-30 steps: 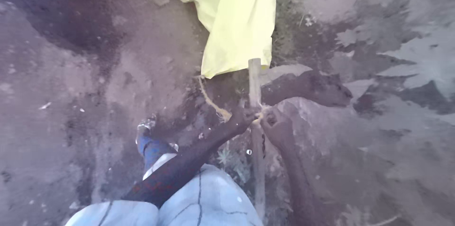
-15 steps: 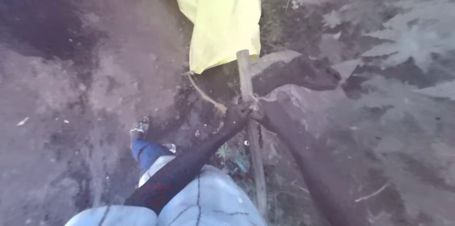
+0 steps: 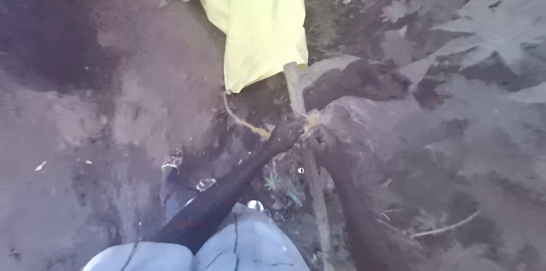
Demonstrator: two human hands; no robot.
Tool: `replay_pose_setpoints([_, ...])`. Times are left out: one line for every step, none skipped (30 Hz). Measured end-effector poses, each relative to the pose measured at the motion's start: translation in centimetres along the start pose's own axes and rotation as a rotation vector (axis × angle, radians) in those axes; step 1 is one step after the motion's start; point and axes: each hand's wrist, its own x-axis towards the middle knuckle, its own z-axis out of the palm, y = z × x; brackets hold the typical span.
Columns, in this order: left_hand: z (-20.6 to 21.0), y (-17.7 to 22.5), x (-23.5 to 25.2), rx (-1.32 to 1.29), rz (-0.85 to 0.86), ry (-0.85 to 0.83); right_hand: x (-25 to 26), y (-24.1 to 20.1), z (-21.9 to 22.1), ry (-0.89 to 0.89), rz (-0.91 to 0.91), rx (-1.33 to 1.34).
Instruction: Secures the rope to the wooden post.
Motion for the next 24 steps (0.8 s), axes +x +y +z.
replay_pose_setpoints([0.1,-0.1,0.8,-0.001,-0.012,-0.015,0.0,-0.1,-0.2,0.005,0.014,0.067])
replay_pose_setpoints([0.2,-0.1,1.6,-0.035,-0.006,-0.022,-0.1,-0.7,-0.6,0.005,0.046,0.152])
replay_pose_setpoints([0.5,-0.5,2.3,-0.091,-0.012,-0.048,-0.4,-1.9,-1.2,-0.005,0.121,0.224])
replay_pose_setpoints([1.0,-1.1,3.0,-0.162,-0.036,-0.068,-0.6,-2.9,-1.7,-0.009,0.187,0.248])
replay_pose_setpoints([1.6,-2.0,3.6,-0.223,-0.058,-0.078,-0.7,-3.5,-2.0,0.001,0.241,0.255])
replay_pose_setpoints([2.2,-2.8,4.0,-0.279,-0.082,-0.082,-0.7,-3.3,-2.0,0.050,0.256,0.272])
replay_pose_setpoints([2.7,-3.4,4.4,-0.321,-0.108,-0.075,-0.7,-2.5,-1.9,0.121,0.234,0.298])
replay_pose_setpoints([3.0,-3.7,4.7,-0.345,-0.124,-0.058,-0.5,-0.4,-1.4,0.232,0.155,0.305])
replay_pose_setpoints([3.1,-3.6,4.8,-0.337,-0.126,-0.043,-0.2,2.2,-0.6,0.339,0.059,0.275])
replay_pose_setpoints([3.0,-3.3,4.6,-0.313,-0.132,-0.034,-0.2,3.1,-0.5,0.363,0.082,0.231])
replay_pose_setpoints([2.9,-3.0,4.4,-0.276,-0.148,-0.019,-0.3,3.2,-0.6,0.337,0.157,0.180])
replay_pose_setpoints([2.6,-2.6,4.2,-0.239,-0.178,-0.010,-0.1,3.5,-0.4,0.291,0.200,0.093])
replay_pose_setpoints([2.6,-2.4,3.9,-0.212,-0.204,0.004,-0.2,3.5,-0.1,0.243,0.209,-0.012])
replay_pose_setpoints([2.7,-2.5,3.7,-0.193,-0.213,0.025,-0.2,3.5,0.1,0.179,0.188,-0.132])
replay_pose_setpoints([2.8,-2.6,3.5,-0.184,-0.212,0.037,0.1,3.5,0.2,0.109,0.146,-0.245])
replay_pose_setpoints([2.7,-2.5,3.6,-0.183,-0.199,0.045,0.7,3.4,0.3,0.039,0.123,-0.354])
replay_pose_setpoints([2.7,-2.5,3.4,-0.175,-0.178,0.056,1.4,2.9,0.2,-0.036,0.122,-0.434])
replay_pose_setpoints([2.7,-2.5,3.3,-0.188,-0.152,0.081,2.0,1.8,-0.2,-0.125,0.136,-0.500])
replay_pose_setpoints([2.9,-2.6,3.3,-0.218,-0.133,0.121,2.7,0.3,-0.9,-0.223,0.171,-0.563])
replay_pose_setpoints([3.1,-2.7,3.2,-0.249,-0.139,0.158,3.2,-0.3,-1.0,-0.246,0.151,-0.608])
replay_pose_setpoints([3.3,-2.6,3.2,-0.263,-0.159,0.185,3.8,-1.0,-1.3,-0.270,0.129,-0.634])
replay_pose_setpoints([3.4,-2.3,3.2,-0.267,-0.181,0.200,4.7,-2.5,-2.2,-0.390,0.156,-0.680])
replay_pose_setpoints([3.4,-1.9,3.0,-0.275,-0.205,0.214,5.7,-4.4,-3.1,-0.545,0.211,-0.729])
replay_pose_setpoints([3.4,-1.3,2.8,-0.275,-0.235,0.221,5.9,-3.9,-2.8,-0.512,0.140,-0.753])
